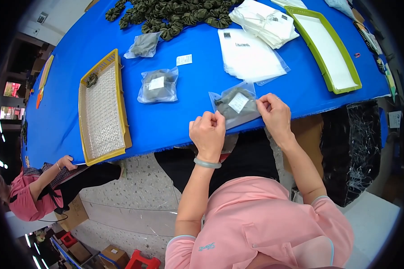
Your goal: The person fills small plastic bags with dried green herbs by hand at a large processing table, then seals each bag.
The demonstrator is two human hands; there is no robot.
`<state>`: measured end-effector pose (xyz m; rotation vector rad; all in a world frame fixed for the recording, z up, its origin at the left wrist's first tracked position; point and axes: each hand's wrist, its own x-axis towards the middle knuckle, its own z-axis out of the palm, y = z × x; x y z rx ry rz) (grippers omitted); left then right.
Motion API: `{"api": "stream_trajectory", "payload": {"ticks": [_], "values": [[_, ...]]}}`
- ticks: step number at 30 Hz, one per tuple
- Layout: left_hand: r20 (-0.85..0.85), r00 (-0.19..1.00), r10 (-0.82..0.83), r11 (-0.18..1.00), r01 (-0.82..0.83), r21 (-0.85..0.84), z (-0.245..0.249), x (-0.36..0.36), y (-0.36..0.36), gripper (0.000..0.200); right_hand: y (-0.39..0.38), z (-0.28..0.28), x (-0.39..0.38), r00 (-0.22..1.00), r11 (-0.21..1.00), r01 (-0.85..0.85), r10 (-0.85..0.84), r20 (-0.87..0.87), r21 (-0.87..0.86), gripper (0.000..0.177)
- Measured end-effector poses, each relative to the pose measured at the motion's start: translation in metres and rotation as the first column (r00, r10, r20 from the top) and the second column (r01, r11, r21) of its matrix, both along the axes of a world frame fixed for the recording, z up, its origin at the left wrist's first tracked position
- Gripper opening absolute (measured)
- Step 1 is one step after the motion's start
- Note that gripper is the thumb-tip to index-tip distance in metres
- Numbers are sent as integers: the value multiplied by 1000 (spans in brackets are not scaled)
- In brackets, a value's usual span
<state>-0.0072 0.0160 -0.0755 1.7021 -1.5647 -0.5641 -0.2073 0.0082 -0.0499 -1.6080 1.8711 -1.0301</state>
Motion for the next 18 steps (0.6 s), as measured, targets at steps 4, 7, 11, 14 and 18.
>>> {"api": "stream_trajectory", "payload": {"ticks": [4,7,11,14,18], "values": [[255,963,91,987,-53,-151,-1,-2,-10,23,-9,6,10,983,995,-6,-12,-181,-102,20],[237,969,75,968,-15,-249,-2,3,-11,36,-16,17,18,965,960,-71,-3,263,270,28],[-32,990,134,941,-137,-310,11,29,-13,43,-48,24,57,831,928,-360,272,485,95,31],[-117,962,248,864,-274,-421,41,70,-12,49,-89,30,104,722,865,-502,430,541,-17,32],[34,909,415,794,-343,-502,70,148,-25,50,-139,38,188,812,808,-577,551,192,124,38]]}}
